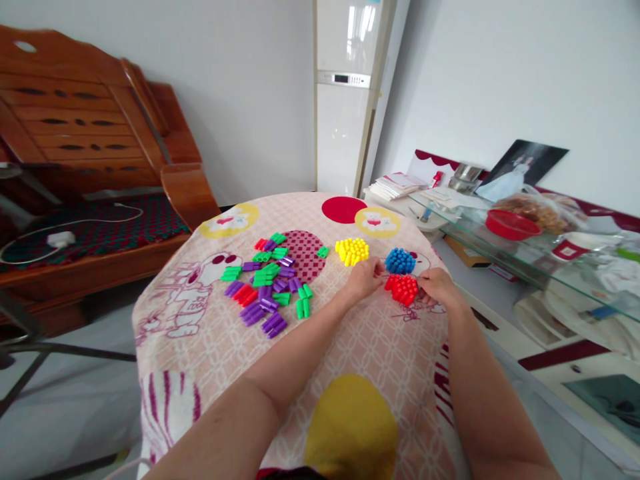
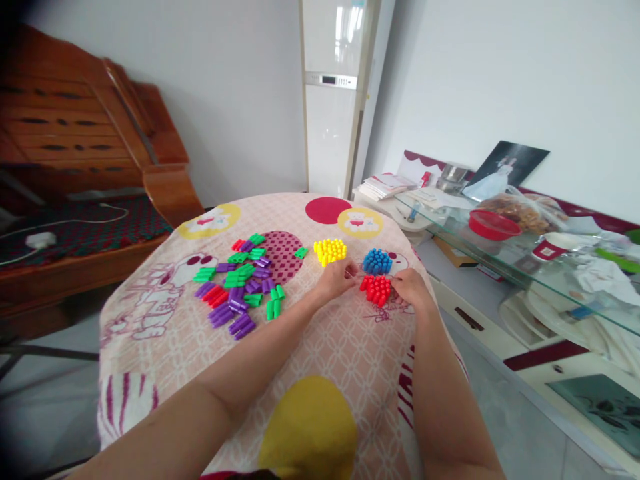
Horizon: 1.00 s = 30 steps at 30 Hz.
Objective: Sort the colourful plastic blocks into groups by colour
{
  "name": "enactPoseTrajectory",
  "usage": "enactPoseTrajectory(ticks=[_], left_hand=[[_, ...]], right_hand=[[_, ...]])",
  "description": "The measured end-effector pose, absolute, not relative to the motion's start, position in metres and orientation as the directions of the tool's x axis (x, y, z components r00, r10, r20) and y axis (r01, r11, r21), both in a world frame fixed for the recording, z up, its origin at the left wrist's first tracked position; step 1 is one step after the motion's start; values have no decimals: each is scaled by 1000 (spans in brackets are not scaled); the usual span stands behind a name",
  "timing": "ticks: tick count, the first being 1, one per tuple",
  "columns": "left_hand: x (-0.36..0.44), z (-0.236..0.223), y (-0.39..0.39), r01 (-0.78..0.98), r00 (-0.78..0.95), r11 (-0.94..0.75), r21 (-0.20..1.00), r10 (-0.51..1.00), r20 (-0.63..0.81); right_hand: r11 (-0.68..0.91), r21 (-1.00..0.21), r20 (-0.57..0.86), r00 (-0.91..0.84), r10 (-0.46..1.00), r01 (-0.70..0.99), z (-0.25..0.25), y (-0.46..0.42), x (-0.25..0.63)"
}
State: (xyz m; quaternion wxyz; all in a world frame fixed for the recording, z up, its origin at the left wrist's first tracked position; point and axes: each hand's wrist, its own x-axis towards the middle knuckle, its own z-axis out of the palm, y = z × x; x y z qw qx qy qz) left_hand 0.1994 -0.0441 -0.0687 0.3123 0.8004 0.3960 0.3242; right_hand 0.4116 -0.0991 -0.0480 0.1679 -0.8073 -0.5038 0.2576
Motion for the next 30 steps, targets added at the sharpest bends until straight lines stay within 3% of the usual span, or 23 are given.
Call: enactPoseTrajectory(ticks=[4,7,14,19,25,28,30], left_hand=[[148,-42,-6,557,274,-465,688,885,377],[90,-30,30,700,24,-301,647,916,400],[-25,-42,67,787,-287,80,612,926,248],[-45,-51,60,795,-274,123,594,947,170],[-20,-18,46,792,-310,28,610,879,362],[17,0,33,743,-188,-135,656,898,397],[50,4,19,661,13,-296,690,924,383]], right_hand=[[-486,-538,-323,365,873,689,-49,-97,414],[-493,-529,-322,374,870,691,-49,-96,414],[-464,-517,-322,338,884,719,-45,-97,411],[-475,-507,-328,349,878,719,-44,-97,411],[-471,-511,-312,355,881,719,-48,-97,413],[-475,-507,-318,356,879,719,-49,-97,413],[-484,-499,-323,364,874,719,-48,-96,413]])
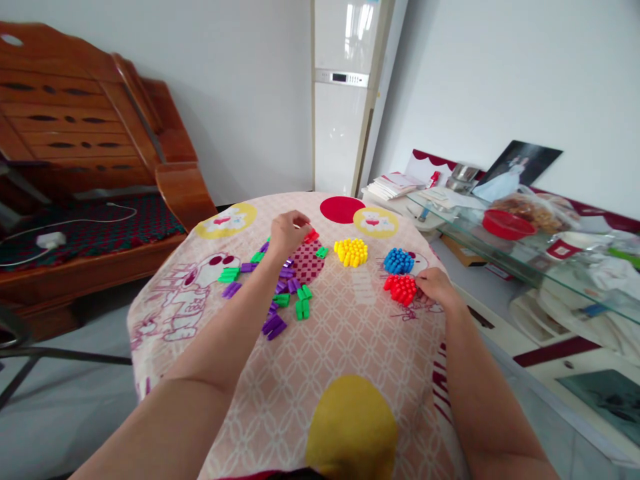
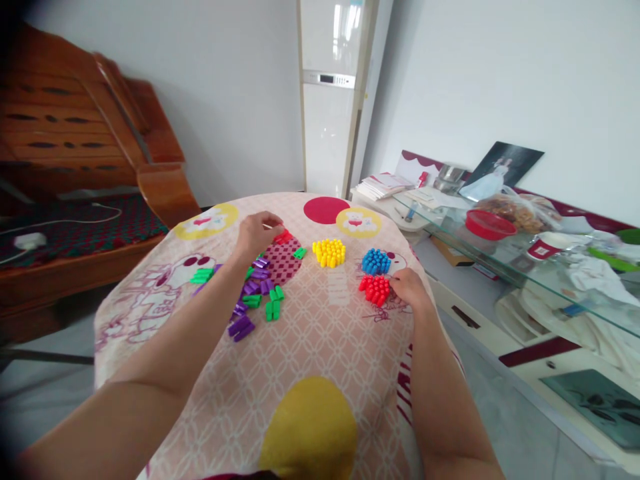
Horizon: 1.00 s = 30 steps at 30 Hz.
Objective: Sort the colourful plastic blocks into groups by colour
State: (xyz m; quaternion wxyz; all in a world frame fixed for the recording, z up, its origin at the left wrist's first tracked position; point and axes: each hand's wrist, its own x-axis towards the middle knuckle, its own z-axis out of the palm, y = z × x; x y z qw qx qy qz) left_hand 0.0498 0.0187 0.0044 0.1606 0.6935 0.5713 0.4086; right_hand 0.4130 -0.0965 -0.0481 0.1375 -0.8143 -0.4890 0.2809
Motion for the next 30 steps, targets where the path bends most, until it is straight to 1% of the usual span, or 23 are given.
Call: enactPoseTrajectory(ticks=[3,5,7,9,13,17,22,25,28,30], left_hand=[[102,-4,-9,573,312,-447,687,894,320],[133,-17,-28,527,441,-479,702,860,255],[159,-33,-44,505,516,-483,715,833,199],[177,-47,-55,495,526,-462,736,834,170],[193,-66,-64,459,483,-390,798,864,145],[192,-72,-66,386,475,-328,862,872,119],[189,-76,-71,341,498,-271,900,864,72],[193,-80,-77,362,493,-313,878,864,104],[200,-82,-84,443,463,-420,792,864,199],[204,-82,-87,479,452,-458,749,860,237]], right_hand=[[-484,-500,-321,366,874,718,-47,-97,412],[-486,-498,-323,367,872,718,-46,-97,412],[-488,-491,-323,369,871,721,-45,-97,411],[-482,-490,-316,368,875,726,-45,-98,411],[-457,-489,-299,349,888,743,-43,-99,410],[-466,-500,-302,357,884,730,-42,-99,408],[-472,-509,-293,371,881,720,-41,-99,406],[-470,-509,-291,369,883,721,-39,-100,405],[-465,-512,-291,363,885,722,-39,-100,405],[-468,-503,-296,364,883,727,-40,-99,406]])
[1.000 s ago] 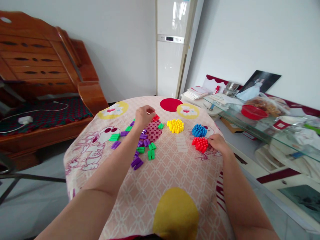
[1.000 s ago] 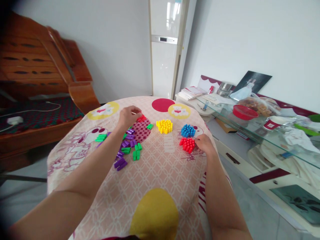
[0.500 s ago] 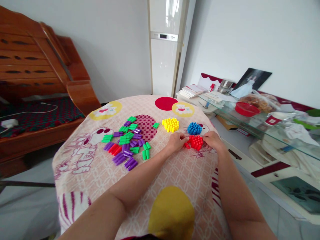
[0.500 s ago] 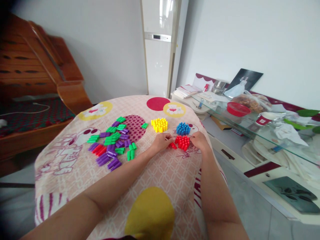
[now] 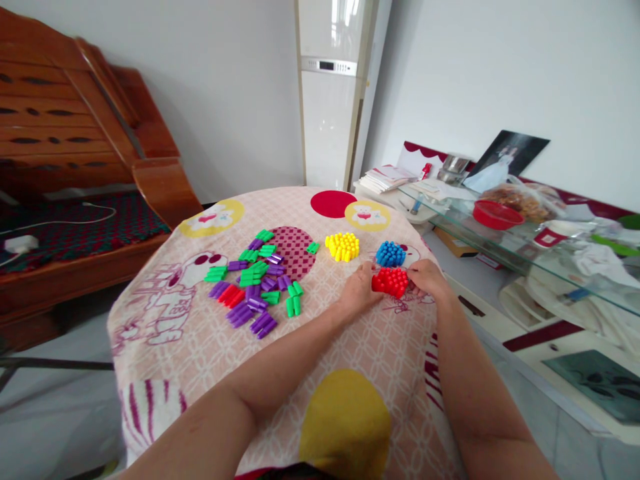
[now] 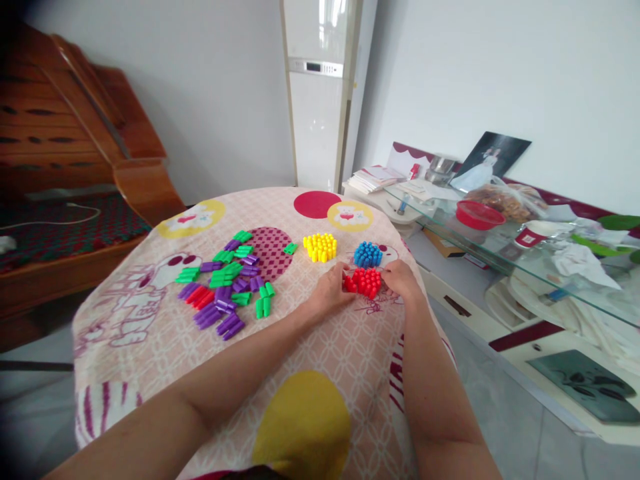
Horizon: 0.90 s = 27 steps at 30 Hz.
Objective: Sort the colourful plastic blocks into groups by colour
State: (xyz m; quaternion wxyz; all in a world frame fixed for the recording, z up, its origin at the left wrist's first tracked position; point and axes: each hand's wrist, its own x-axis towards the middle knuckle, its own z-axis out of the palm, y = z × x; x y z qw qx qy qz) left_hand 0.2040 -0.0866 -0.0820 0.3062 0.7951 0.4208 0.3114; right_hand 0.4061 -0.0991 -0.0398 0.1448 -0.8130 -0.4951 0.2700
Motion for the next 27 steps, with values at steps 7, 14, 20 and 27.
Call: enactPoseTrajectory(ticks=[7,14,20,27], left_hand=[[208,-82,-93,456,484,-493,741,836,259],[212,-86,-94,428,495,-503,750,826,271],[194,-73,-85,416,527,-520,746,806,268],[79,-19,-58,691,402,-507,516,862,308]], right_hand=[[-468,-489,-296,365,883,736,-41,-99,408],[-458,-487,-296,353,888,744,-43,-98,409],[-475,-493,-318,357,878,729,-51,-96,417],[-471,-519,-325,345,880,713,-51,-96,420]])
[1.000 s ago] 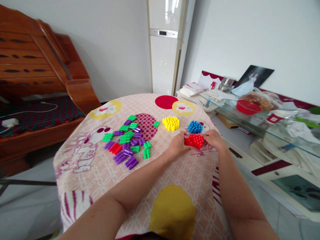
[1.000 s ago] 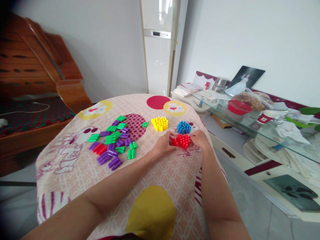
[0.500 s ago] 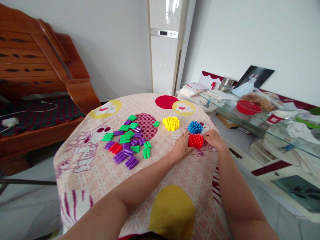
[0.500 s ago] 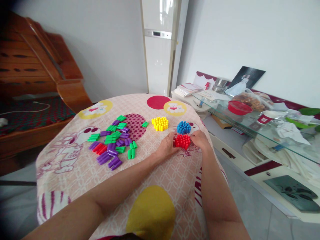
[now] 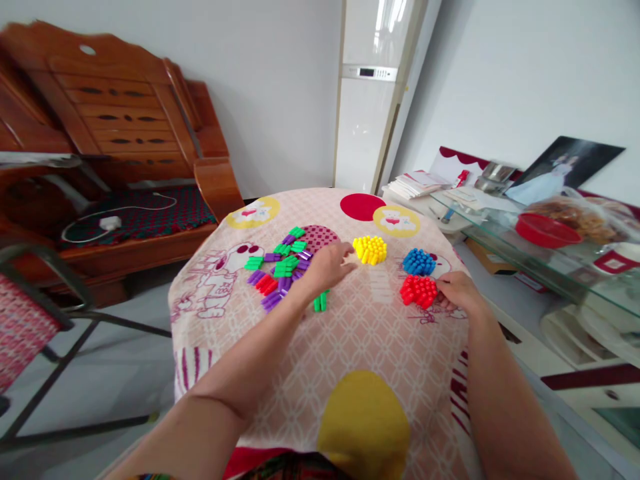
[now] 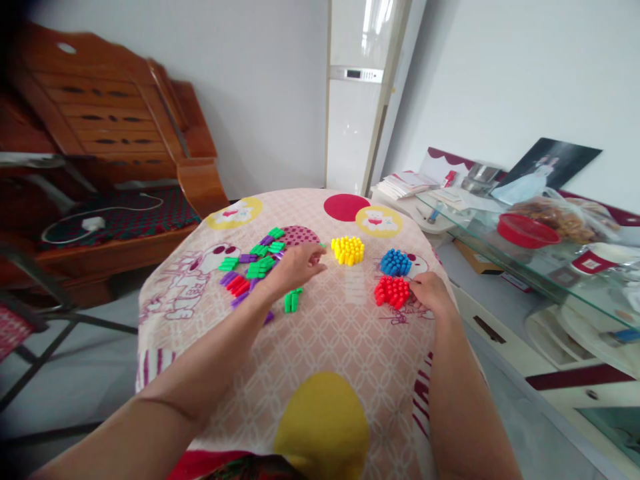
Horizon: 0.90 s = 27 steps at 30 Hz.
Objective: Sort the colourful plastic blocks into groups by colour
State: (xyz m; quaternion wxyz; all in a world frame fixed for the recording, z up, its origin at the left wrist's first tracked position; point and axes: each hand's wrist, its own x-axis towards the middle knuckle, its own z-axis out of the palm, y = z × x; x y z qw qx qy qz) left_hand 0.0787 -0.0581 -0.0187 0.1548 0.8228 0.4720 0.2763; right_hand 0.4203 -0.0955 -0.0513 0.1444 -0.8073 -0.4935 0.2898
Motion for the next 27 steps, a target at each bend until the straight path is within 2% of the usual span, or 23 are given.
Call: enactPoseTrajectory(ticks=[4,7,10,14,17,21,23,27], left_hand=[[-10,-15,-52,937,157,-237,258,943,295],[-54,-28,-55,985,91,-108,132,988,127],[-73,-44,-58,982,45,-56,179,997,67],[-79,-55,-57,954,47,-72,291,995,91],[-76,-47,-57,902,106,-164,399,981,164],[-48,-12,-64,912,63,-171,373,957,284],[-22,5,-68,896,103,-238,374,933,345],[44,15,-71,697,308,-434,570,900,309]], right_hand=[[-469,-506,-321,346,881,724,-51,-95,421],[-467,-506,-317,347,883,725,-51,-95,420],[-470,-505,-313,354,881,724,-50,-97,418],[-470,-511,-299,363,882,720,-48,-99,414],[-463,-526,-298,355,886,714,-48,-99,413],[-464,-527,-304,352,885,712,-47,-99,413],[-461,-528,-306,346,887,713,-47,-98,413],[-453,-529,-297,344,891,717,-45,-98,411]])
